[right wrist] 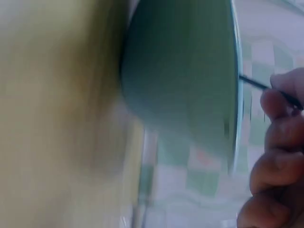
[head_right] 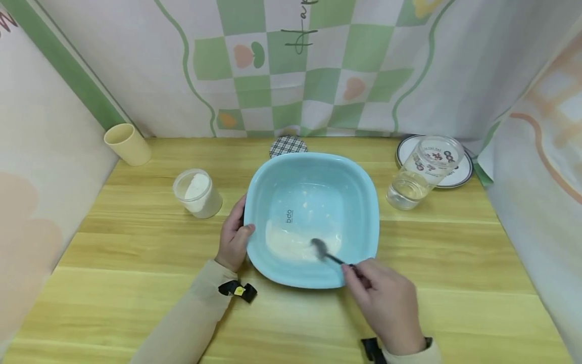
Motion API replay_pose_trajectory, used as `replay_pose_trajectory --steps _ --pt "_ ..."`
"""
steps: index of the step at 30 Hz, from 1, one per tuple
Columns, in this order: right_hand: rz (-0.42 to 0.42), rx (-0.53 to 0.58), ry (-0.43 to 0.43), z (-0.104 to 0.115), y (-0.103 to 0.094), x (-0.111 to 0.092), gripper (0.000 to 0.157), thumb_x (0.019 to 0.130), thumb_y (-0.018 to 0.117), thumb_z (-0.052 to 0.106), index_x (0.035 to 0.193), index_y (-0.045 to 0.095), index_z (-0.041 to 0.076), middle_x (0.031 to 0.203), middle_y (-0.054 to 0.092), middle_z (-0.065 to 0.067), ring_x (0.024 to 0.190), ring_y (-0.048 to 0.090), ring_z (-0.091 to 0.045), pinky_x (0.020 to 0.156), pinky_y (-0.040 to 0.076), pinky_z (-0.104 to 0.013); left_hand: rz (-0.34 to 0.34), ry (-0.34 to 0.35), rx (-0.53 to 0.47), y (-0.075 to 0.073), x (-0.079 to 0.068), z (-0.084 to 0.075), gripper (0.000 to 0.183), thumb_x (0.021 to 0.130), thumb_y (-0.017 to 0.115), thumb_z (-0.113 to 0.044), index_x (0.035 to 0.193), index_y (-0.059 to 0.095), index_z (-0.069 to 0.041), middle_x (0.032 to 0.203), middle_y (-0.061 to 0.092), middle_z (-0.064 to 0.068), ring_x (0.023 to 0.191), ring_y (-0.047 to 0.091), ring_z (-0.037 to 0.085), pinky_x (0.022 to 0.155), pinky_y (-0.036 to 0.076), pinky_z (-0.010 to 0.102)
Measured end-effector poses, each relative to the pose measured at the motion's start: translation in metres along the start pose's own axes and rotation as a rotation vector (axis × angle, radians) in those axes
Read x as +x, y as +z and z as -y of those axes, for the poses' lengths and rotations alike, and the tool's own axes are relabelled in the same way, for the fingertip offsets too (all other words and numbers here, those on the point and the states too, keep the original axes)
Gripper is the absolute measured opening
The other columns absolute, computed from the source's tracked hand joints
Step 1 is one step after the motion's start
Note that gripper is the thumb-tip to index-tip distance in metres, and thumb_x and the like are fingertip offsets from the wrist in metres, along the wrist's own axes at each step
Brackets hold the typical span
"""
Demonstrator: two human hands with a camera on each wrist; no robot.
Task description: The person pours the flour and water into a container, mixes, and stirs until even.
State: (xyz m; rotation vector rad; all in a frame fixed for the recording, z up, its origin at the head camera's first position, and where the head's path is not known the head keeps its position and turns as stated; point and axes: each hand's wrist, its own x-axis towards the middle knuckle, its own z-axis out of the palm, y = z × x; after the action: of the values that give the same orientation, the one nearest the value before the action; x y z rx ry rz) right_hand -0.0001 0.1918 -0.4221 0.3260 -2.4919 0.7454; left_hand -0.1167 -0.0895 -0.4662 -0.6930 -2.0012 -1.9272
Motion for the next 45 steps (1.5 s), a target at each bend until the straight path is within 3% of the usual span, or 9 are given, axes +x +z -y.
replay_pose_trajectory --steps 6,11,15,24,31,35,38,41,45 --pt "-0.115 -0.047 0.067 -0.009 -0.009 0.0 0.032 0.076 0.077 0.009 0.057 0.054 0.021 0.055 0.042 0.012 0.047 0.028 0.005 0.038 0.025 -0.014 0.01 -0.018 0.006 0.0 0.001 -0.002 0.069 0.079 0.041 0.006 0.149 0.041 0.005 0.149 0.047 0.022 0.134 0.05 0.034 0.107 0.046 0.042" --pt "-0.045 0.068 -0.019 0.013 0.015 -0.005 0.033 0.077 0.078 0.009 0.062 0.054 0.026 0.06 0.042 0.018 0.051 0.031 0.007 0.041 0.029 -0.013 -0.004 -0.027 0.0 0.0 0.001 -0.003 0.07 0.079 0.042 0.009 0.149 0.041 0.005 0.15 0.047 0.021 0.135 0.049 0.033 0.108 0.045 0.042" --pt "-0.01 0.178 0.017 0.024 0.023 -0.005 0.035 0.08 0.077 0.005 0.065 0.054 0.026 0.061 0.039 0.017 0.05 0.03 0.005 0.042 0.028 -0.012 -0.015 -0.02 -0.01 0.0 0.001 -0.002 0.07 0.079 0.041 0.009 0.148 0.041 0.007 0.15 0.046 0.022 0.136 0.047 0.033 0.109 0.043 0.043" --pt "-0.209 0.071 0.136 -0.002 0.004 -0.001 0.034 0.077 0.077 0.001 0.056 0.055 0.016 0.054 0.041 0.009 0.048 0.029 0.005 0.038 0.024 -0.015 0.0 0.0 0.002 0.001 0.002 0.0 0.069 0.079 0.041 0.007 0.148 0.041 0.006 0.149 0.047 0.022 0.134 0.049 0.035 0.106 0.046 0.046" --pt "-0.018 0.208 0.036 0.015 0.017 -0.007 0.037 0.079 0.078 -0.001 0.066 0.054 0.024 0.061 0.04 0.016 0.052 0.031 0.004 0.043 0.029 -0.012 -0.006 -0.019 0.014 0.002 0.003 -0.006 0.069 0.076 0.04 0.016 0.145 0.039 0.014 0.147 0.046 0.03 0.132 0.049 0.042 0.105 0.046 0.05" --pt "-0.04 0.281 0.062 0.018 0.019 -0.005 0.038 0.081 0.076 -0.006 0.067 0.054 0.021 0.059 0.038 0.013 0.05 0.03 0.003 0.043 0.029 -0.012 -0.004 -0.037 0.024 0.003 0.006 -0.028 0.067 0.075 0.04 0.016 0.142 0.038 0.02 0.144 0.045 0.036 0.131 0.048 0.048 0.105 0.045 0.05" --pt "-0.119 0.231 0.081 0.01 0.013 -0.002 0.033 0.08 0.075 -0.006 0.064 0.058 0.017 0.057 0.041 0.01 0.048 0.031 0.003 0.042 0.028 -0.012 -0.001 -0.039 0.033 0.003 0.007 -0.041 0.065 0.076 0.04 0.015 0.14 0.039 0.022 0.142 0.045 0.038 0.129 0.049 0.05 0.104 0.046 0.051" --pt "-0.187 0.128 0.092 0.0 0.005 -0.001 0.032 0.081 0.075 -0.001 0.059 0.057 0.015 0.055 0.042 0.009 0.047 0.031 0.003 0.04 0.026 -0.013 0.004 -0.032 0.025 0.003 0.007 -0.043 0.065 0.076 0.04 0.015 0.14 0.038 0.022 0.142 0.045 0.038 0.129 0.049 0.05 0.104 0.045 0.053" --pt "-0.196 0.055 0.103 -0.006 0.003 -0.003 0.037 0.079 0.077 0.003 0.055 0.053 0.018 0.055 0.04 0.009 0.049 0.03 0.003 0.039 0.024 -0.014 0.006 -0.023 0.018 0.002 0.007 -0.042 0.064 0.076 0.04 0.016 0.14 0.038 0.022 0.141 0.046 0.039 0.126 0.05 0.052 0.103 0.046 0.056"
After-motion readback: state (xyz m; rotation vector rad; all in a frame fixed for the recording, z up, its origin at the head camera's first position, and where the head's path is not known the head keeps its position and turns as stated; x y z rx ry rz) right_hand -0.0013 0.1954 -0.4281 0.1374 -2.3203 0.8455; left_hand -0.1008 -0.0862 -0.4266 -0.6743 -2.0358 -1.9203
